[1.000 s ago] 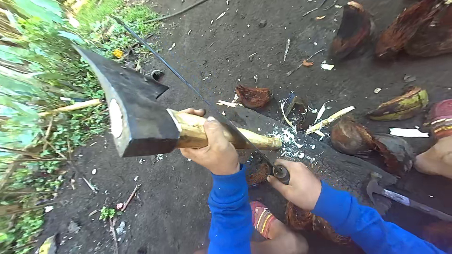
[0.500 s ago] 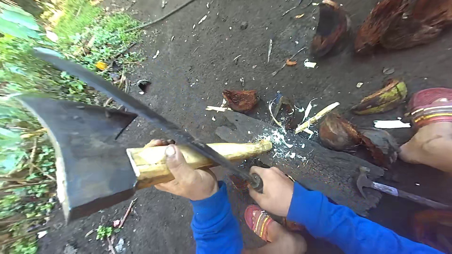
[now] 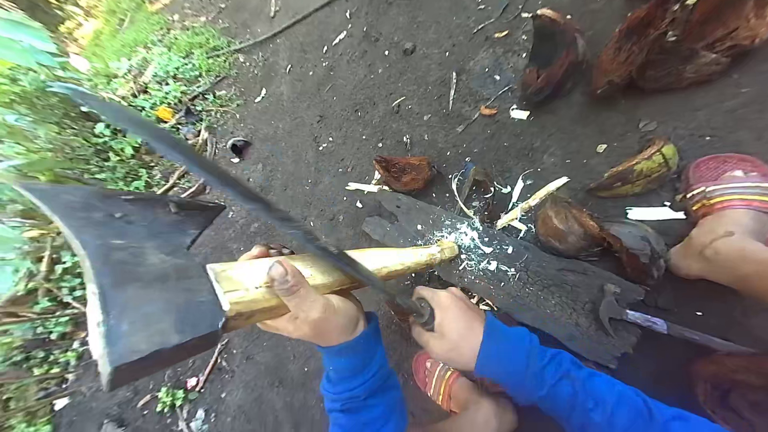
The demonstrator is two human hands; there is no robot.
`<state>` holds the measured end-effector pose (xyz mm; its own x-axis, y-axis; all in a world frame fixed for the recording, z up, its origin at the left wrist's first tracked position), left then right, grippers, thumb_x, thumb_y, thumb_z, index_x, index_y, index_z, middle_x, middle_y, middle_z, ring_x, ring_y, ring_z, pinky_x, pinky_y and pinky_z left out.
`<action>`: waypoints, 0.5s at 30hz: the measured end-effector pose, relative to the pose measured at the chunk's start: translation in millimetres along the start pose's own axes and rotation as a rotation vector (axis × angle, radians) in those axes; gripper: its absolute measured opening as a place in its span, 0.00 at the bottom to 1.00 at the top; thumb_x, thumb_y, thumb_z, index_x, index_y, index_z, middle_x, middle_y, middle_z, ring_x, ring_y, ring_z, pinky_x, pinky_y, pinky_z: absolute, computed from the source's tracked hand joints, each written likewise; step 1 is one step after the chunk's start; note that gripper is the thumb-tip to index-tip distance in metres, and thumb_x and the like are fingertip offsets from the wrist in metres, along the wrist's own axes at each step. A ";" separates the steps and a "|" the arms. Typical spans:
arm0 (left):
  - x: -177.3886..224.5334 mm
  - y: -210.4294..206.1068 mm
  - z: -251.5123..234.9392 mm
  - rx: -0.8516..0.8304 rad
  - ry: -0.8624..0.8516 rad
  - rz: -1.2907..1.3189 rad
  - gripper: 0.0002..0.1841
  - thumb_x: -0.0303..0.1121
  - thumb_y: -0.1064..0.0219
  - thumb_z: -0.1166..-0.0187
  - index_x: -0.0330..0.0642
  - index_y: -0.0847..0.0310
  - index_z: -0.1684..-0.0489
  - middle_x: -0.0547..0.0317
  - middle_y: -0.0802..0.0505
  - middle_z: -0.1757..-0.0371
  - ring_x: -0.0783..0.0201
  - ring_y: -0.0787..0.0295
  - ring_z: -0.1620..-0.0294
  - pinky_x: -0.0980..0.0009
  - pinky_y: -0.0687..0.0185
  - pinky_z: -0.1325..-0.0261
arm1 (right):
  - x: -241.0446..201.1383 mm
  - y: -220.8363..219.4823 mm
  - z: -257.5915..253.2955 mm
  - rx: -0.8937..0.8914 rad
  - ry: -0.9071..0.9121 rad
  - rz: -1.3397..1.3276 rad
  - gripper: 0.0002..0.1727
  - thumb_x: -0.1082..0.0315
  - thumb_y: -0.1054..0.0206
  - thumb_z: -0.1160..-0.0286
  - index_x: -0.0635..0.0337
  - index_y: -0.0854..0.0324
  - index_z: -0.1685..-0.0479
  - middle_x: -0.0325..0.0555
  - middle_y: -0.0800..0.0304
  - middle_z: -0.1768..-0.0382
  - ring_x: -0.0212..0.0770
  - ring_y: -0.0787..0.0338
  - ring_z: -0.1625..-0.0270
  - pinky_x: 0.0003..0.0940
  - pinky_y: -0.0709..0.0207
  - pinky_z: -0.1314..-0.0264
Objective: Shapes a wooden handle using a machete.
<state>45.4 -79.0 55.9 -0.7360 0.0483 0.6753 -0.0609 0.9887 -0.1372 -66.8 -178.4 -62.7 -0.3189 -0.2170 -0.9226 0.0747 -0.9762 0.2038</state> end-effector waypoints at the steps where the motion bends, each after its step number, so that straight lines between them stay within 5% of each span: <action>1: 0.9 1.3 0.1 -0.005 -0.008 0.001 0.11 0.35 0.48 0.11 0.39 0.30 0.40 0.65 0.14 0.50 0.72 0.14 0.48 0.71 0.16 0.39 | -4.1 -1.1 -1.6 -0.013 0.015 0.002 0.19 0.60 0.33 0.25 0.60 0.18 0.40 0.56 0.09 0.56 0.55 0.08 0.49 0.59 0.18 0.46; 5: -5.8 13.1 -2.8 -0.004 -0.002 0.055 0.11 0.36 0.48 0.11 0.41 0.31 0.40 0.64 0.14 0.49 0.68 0.16 0.43 0.68 0.20 0.33 | 102.1 -7.0 -24.7 0.081 -0.294 -0.077 0.18 0.63 0.31 0.25 0.67 0.14 0.44 0.62 0.09 0.54 0.58 0.08 0.49 0.63 0.18 0.43; 7: -8.1 13.1 -2.1 -0.022 0.007 0.073 0.13 0.39 0.43 0.13 0.41 0.30 0.41 0.65 0.14 0.48 0.69 0.16 0.43 0.69 0.20 0.33 | 156.7 -7.3 -28.6 0.094 -0.497 -0.089 0.19 0.61 0.32 0.22 0.68 0.17 0.43 0.61 0.11 0.55 0.56 0.09 0.54 0.58 0.17 0.50; 8: -8.7 7.8 -1.7 -0.035 0.002 0.088 0.15 0.40 0.40 0.14 0.41 0.30 0.41 0.65 0.14 0.48 0.69 0.16 0.43 0.69 0.20 0.33 | 162.2 -1.4 -29.4 0.099 -0.540 -0.064 0.21 0.60 0.31 0.22 0.68 0.17 0.40 0.64 0.10 0.49 0.59 0.09 0.46 0.62 0.18 0.40; 10: -5.4 2.9 2.0 -0.050 -0.004 0.087 0.18 0.43 0.36 0.17 0.41 0.31 0.41 0.65 0.14 0.48 0.69 0.17 0.43 0.70 0.20 0.35 | 145.1 3.9 -21.6 0.087 -0.507 -0.024 0.22 0.60 0.32 0.23 0.67 0.17 0.37 0.64 0.10 0.44 0.61 0.11 0.38 0.64 0.22 0.33; 15: -4.3 -4.1 -1.7 -0.028 -0.004 0.033 0.14 0.40 0.45 0.12 0.40 0.30 0.40 0.66 0.14 0.49 0.71 0.15 0.45 0.71 0.18 0.36 | 14.9 5.6 -1.3 0.016 -0.034 -0.047 0.19 0.61 0.31 0.26 0.62 0.16 0.41 0.57 0.08 0.56 0.55 0.08 0.50 0.59 0.17 0.46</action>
Point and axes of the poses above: each hand's wrist, its own z-axis away from the middle knuckle, its own y-axis out of the back of the hand, x = y × z, the point moved 6 cm from there along -z, towards the middle knuckle
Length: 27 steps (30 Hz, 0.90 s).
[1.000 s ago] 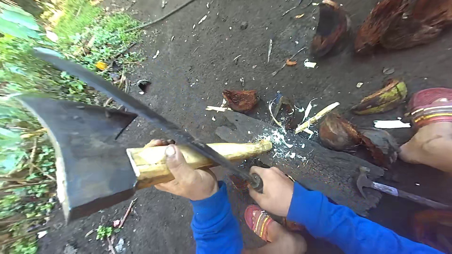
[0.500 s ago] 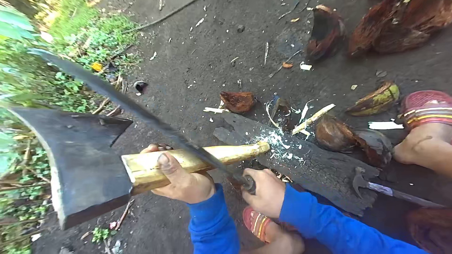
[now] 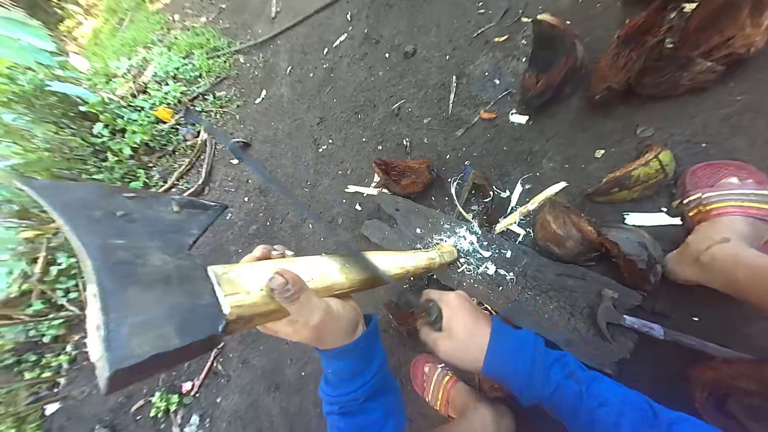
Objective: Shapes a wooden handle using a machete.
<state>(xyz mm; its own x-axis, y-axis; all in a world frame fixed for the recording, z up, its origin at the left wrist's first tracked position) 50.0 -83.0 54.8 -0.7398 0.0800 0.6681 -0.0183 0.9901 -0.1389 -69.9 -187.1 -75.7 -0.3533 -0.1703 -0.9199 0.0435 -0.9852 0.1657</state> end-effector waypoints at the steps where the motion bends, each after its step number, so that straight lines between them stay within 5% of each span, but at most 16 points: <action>1: 0.7 0.7 -0.5 0.002 -0.005 -0.021 0.14 0.40 0.47 0.11 0.39 0.31 0.40 0.66 0.14 0.49 0.72 0.14 0.46 0.71 0.16 0.37 | -12.4 -2.0 2.4 -0.032 0.047 0.016 0.18 0.61 0.32 0.26 0.61 0.17 0.41 0.56 0.09 0.58 0.55 0.08 0.51 0.58 0.17 0.48; 4: -1.1 6.7 -1.7 -0.016 -0.005 0.022 0.13 0.42 0.47 0.10 0.44 0.31 0.40 0.67 0.14 0.48 0.70 0.16 0.44 0.69 0.20 0.34 | 22.9 -10.3 -6.5 0.020 -0.019 -0.012 0.16 0.62 0.31 0.29 0.62 0.16 0.46 0.57 0.09 0.60 0.55 0.08 0.53 0.59 0.18 0.49; 7: -3.7 14.8 -0.9 -0.019 0.004 0.052 0.17 0.46 0.41 0.13 0.44 0.31 0.40 0.66 0.14 0.47 0.69 0.17 0.42 0.69 0.21 0.33 | 109.8 -7.7 -24.5 0.079 -0.345 -0.059 0.16 0.64 0.31 0.25 0.67 0.15 0.45 0.61 0.10 0.56 0.57 0.09 0.53 0.61 0.19 0.46; 9: -3.6 13.0 1.3 -0.026 0.009 0.055 0.19 0.46 0.39 0.15 0.43 0.31 0.40 0.67 0.15 0.47 0.70 0.17 0.42 0.70 0.21 0.33 | 128.6 -4.3 -26.3 0.075 -0.447 -0.033 0.18 0.62 0.32 0.23 0.66 0.16 0.43 0.61 0.10 0.53 0.57 0.09 0.50 0.61 0.19 0.43; 11: -3.2 10.1 3.8 -0.008 0.003 0.050 0.19 0.47 0.37 0.16 0.42 0.30 0.41 0.67 0.14 0.48 0.71 0.16 0.43 0.71 0.20 0.34 | 104.5 0.8 -19.5 0.064 -0.375 -0.002 0.19 0.62 0.32 0.24 0.66 0.16 0.40 0.61 0.10 0.50 0.58 0.10 0.45 0.61 0.20 0.39; 16: -0.7 10.7 -0.9 -0.013 -0.002 0.024 0.13 0.40 0.48 0.11 0.41 0.31 0.41 0.66 0.15 0.49 0.71 0.15 0.46 0.70 0.18 0.37 | 1.3 -10.3 1.1 -0.049 0.014 0.013 0.19 0.61 0.32 0.26 0.61 0.18 0.41 0.56 0.09 0.59 0.54 0.08 0.53 0.58 0.17 0.49; 19: -3.0 17.4 -1.7 -0.014 0.018 0.016 0.13 0.41 0.50 0.10 0.43 0.30 0.41 0.66 0.15 0.48 0.69 0.17 0.44 0.68 0.21 0.34 | 37.3 -20.4 -7.9 -0.004 -0.026 -0.029 0.16 0.62 0.32 0.28 0.64 0.16 0.47 0.57 0.09 0.59 0.55 0.09 0.53 0.58 0.18 0.48; 22: -9.2 27.9 -4.6 0.006 0.039 0.024 0.12 0.40 0.50 0.10 0.44 0.30 0.41 0.67 0.15 0.49 0.70 0.16 0.44 0.69 0.21 0.34 | 64.8 -28.7 -16.8 -0.004 -0.150 -0.009 0.19 0.61 0.33 0.25 0.64 0.16 0.42 0.59 0.09 0.53 0.56 0.09 0.47 0.58 0.19 0.41; 27: -13.1 33.9 -3.4 0.021 0.032 0.034 0.12 0.40 0.50 0.11 0.42 0.31 0.42 0.66 0.15 0.51 0.70 0.16 0.46 0.70 0.20 0.35 | 22.6 -21.3 -3.3 -0.045 -0.146 0.059 0.21 0.58 0.34 0.24 0.60 0.18 0.37 0.58 0.09 0.52 0.57 0.08 0.45 0.61 0.18 0.42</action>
Point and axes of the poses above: each hand's wrist, its own z-axis away from the middle knuckle, its own y-axis out of the back of the hand, x = y × z, the point moved 6 cm from there along -z, towards the middle knuckle
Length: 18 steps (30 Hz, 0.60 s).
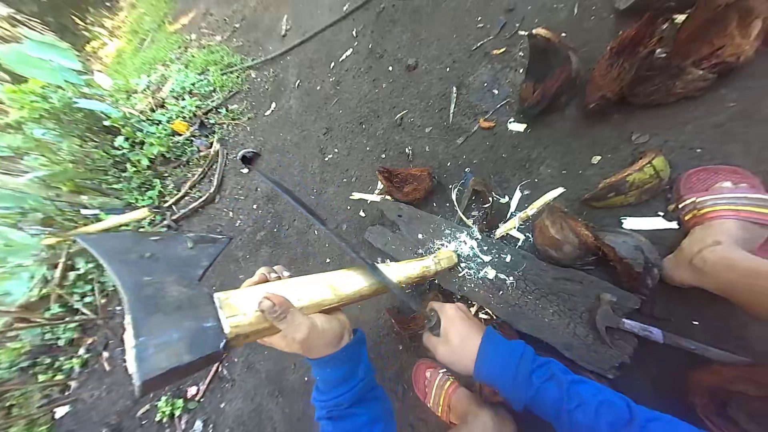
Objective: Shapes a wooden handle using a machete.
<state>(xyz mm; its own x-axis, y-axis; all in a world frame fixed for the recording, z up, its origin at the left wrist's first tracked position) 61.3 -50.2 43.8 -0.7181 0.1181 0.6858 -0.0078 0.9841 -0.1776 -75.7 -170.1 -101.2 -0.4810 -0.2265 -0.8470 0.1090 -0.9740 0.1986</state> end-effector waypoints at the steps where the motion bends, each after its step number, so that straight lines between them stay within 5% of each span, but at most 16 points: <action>1: 1.5 -3.4 2.5 -0.002 -0.007 0.006 0.13 0.40 0.49 0.11 0.41 0.32 0.41 0.66 0.15 0.50 0.70 0.16 0.46 0.70 0.20 0.35 | -14.5 1.9 4.5 0.000 0.051 0.010 0.20 0.58 0.33 0.25 0.59 0.18 0.38 0.57 0.08 0.54 0.57 0.08 0.47 0.61 0.17 0.44; 4: 10.0 -4.9 6.1 -0.012 -0.024 -0.007 0.13 0.40 0.51 0.10 0.42 0.33 0.40 0.66 0.15 0.49 0.71 0.16 0.45 0.69 0.18 0.36 | -26.4 -0.1 5.8 -0.015 0.098 0.072 0.22 0.57 0.32 0.24 0.59 0.19 0.36 0.57 0.08 0.54 0.59 0.08 0.46 0.62 0.18 0.44; 9: -5.8 15.8 -4.8 0.019 0.013 0.013 0.12 0.38 0.54 0.10 0.42 0.30 0.44 0.64 0.15 0.53 0.68 0.16 0.48 0.69 0.20 0.36 | 93.3 0.4 -42.1 0.073 -0.258 -0.015 0.22 0.59 0.32 0.23 0.65 0.16 0.37 0.63 0.09 0.45 0.60 0.10 0.38 0.63 0.21 0.33; 11: -6.5 16.1 -4.9 0.024 0.016 0.004 0.12 0.36 0.56 0.10 0.40 0.31 0.44 0.64 0.15 0.54 0.69 0.16 0.50 0.69 0.19 0.37 | 104.4 4.4 -44.7 0.065 -0.319 -0.007 0.23 0.58 0.33 0.22 0.64 0.17 0.34 0.62 0.10 0.42 0.59 0.11 0.35 0.62 0.22 0.31; 18: 0.9 8.0 -2.3 0.025 0.025 -0.031 0.14 0.36 0.59 0.09 0.39 0.33 0.40 0.62 0.16 0.51 0.67 0.16 0.48 0.67 0.18 0.37 | -17.1 -3.2 -5.3 -0.055 0.096 0.013 0.20 0.58 0.33 0.24 0.59 0.18 0.38 0.57 0.08 0.53 0.58 0.08 0.47 0.62 0.18 0.45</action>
Point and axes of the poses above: each hand's wrist, its own z-axis away from the middle knuckle, its own y-axis out of the back of the hand, x = y × z, the point moved 6 cm from there along -z, towards the middle knuckle
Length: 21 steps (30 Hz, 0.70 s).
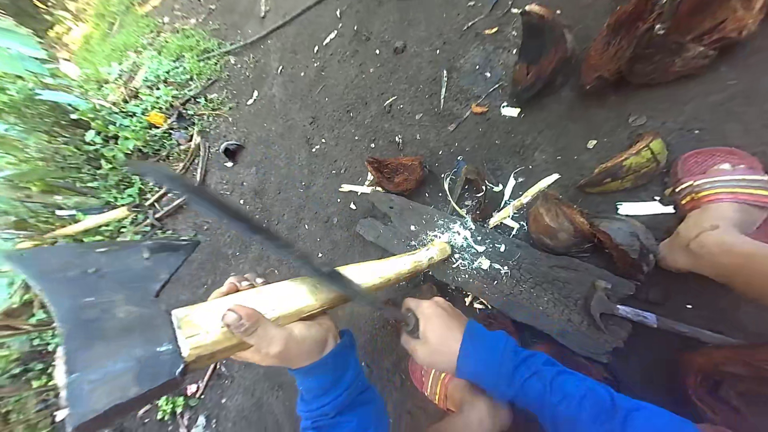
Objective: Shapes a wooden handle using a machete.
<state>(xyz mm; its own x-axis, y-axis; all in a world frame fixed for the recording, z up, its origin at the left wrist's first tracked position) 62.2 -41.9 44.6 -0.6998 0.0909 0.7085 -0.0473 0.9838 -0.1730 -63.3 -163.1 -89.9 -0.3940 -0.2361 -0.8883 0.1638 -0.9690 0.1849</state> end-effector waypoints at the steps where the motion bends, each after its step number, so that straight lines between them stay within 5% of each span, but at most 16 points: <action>1: 0.2 0.4 -0.6 -0.009 0.004 0.005 0.15 0.36 0.60 0.08 0.39 0.32 0.40 0.62 0.16 0.51 0.66 0.15 0.48 0.65 0.18 0.37 | -2.9 -0.7 0.3 -0.022 0.014 0.027 0.20 0.57 0.34 0.23 0.58 0.19 0.37 0.57 0.08 0.53 0.58 0.08 0.46 0.63 0.18 0.44; 6: -6.3 12.5 -7.4 -0.035 0.005 0.012 0.14 0.36 0.61 0.09 0.41 0.30 0.47 0.64 0.16 0.56 0.68 0.16 0.52 0.69 0.19 0.40 | 83.8 -8.4 -25.5 0.089 -0.198 -0.086 0.20 0.60 0.32 0.24 0.63 0.16 0.40 0.62 0.08 0.50 0.60 0.09 0.43 0.63 0.20 0.39; 10: -10.4 18.7 -8.3 -0.014 -0.015 0.020 0.13 0.34 0.59 0.09 0.39 0.30 0.47 0.62 0.16 0.57 0.67 0.16 0.52 0.69 0.18 0.40 | 70.4 -6.2 -18.7 0.049 -0.261 -0.010 0.24 0.56 0.34 0.23 0.60 0.19 0.32 0.60 0.09 0.45 0.59 0.09 0.39 0.62 0.19 0.36; 15: -6.9 16.0 -4.0 0.005 0.002 0.040 0.14 0.34 0.61 0.09 0.40 0.30 0.47 0.63 0.16 0.58 0.67 0.16 0.54 0.69 0.18 0.43 | 11.0 -7.9 -5.8 -0.032 -0.060 0.059 0.23 0.55 0.33 0.23 0.58 0.20 0.34 0.59 0.08 0.51 0.60 0.08 0.44 0.64 0.18 0.42; 19: -13.8 25.8 -9.1 0.018 0.050 0.054 0.12 0.30 0.59 0.13 0.41 0.28 0.50 0.62 0.15 0.58 0.67 0.15 0.54 0.69 0.18 0.42 | 79.1 -20.1 -27.7 0.053 -0.155 -0.022 0.18 0.57 0.33 0.25 0.61 0.16 0.45 0.59 0.09 0.54 0.59 0.09 0.47 0.62 0.19 0.43; 21: -17.6 33.0 -8.9 0.037 0.057 0.053 0.11 0.28 0.57 0.14 0.40 0.29 0.49 0.62 0.14 0.57 0.67 0.14 0.54 0.69 0.17 0.42 | 85.4 -22.8 -27.0 0.035 -0.212 0.002 0.19 0.56 0.34 0.24 0.61 0.16 0.43 0.58 0.09 0.52 0.58 0.09 0.44 0.61 0.19 0.41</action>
<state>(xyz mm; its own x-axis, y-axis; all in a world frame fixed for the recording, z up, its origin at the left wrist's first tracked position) 79.2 -9.6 32.5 -0.6607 0.1527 0.7349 -0.0378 0.9711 -0.2358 -76.3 -159.2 -181.4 -0.5760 -0.2441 -0.7801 0.1345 -0.9697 0.2041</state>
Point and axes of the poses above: each hand's wrist, its own z-axis away from the middle knuckle, its own y-axis out of the back of the hand, x = y × z, the point moved 6 cm from there along -z, towards the middle knuckle
